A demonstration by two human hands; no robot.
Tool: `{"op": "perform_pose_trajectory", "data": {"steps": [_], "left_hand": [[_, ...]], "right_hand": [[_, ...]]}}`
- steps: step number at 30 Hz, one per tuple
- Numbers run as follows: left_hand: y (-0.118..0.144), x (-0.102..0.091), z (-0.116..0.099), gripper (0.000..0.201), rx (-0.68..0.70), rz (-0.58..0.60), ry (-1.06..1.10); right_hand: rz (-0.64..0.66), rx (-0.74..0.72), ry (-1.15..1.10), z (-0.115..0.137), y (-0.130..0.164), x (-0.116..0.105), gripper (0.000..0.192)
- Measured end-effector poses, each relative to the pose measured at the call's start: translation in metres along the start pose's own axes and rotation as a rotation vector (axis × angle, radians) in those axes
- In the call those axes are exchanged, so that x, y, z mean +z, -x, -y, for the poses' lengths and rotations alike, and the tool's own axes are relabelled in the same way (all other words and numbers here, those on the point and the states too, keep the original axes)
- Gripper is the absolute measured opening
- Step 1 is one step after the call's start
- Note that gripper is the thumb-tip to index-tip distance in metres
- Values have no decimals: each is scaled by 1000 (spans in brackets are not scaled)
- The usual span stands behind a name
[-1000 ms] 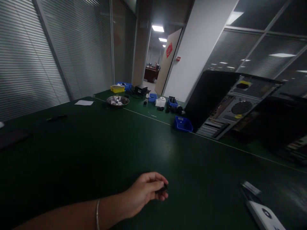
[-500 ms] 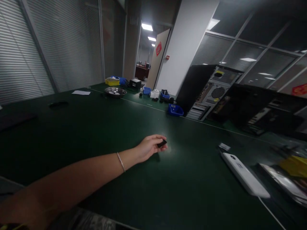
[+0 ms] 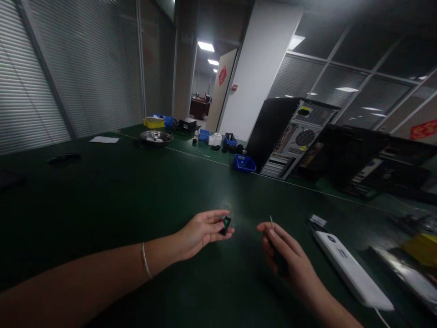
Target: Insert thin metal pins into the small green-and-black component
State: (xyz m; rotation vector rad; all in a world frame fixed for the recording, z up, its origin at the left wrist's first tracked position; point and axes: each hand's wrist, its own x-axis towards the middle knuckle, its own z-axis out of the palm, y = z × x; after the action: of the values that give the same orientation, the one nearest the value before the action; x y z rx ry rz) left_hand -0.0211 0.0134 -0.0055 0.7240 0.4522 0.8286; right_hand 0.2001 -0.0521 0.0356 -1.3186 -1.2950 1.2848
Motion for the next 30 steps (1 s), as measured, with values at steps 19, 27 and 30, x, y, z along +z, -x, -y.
{"op": "perform_pose_trajectory", "data": {"steps": [19, 27, 30], "left_hand": [[-9, 8, 3, 33, -83, -176, -158], [-18, -1, 13, 21, -155, -131, -387], [-10, -12, 27, 23, -159, -120, -333]], "right_hand": [[88, -126, -39, -41, -22, -1, 23], [-14, -258, 332, -59, -23, -11, 16], [-100, -309, 380, -79, -23, -12, 17]]}}
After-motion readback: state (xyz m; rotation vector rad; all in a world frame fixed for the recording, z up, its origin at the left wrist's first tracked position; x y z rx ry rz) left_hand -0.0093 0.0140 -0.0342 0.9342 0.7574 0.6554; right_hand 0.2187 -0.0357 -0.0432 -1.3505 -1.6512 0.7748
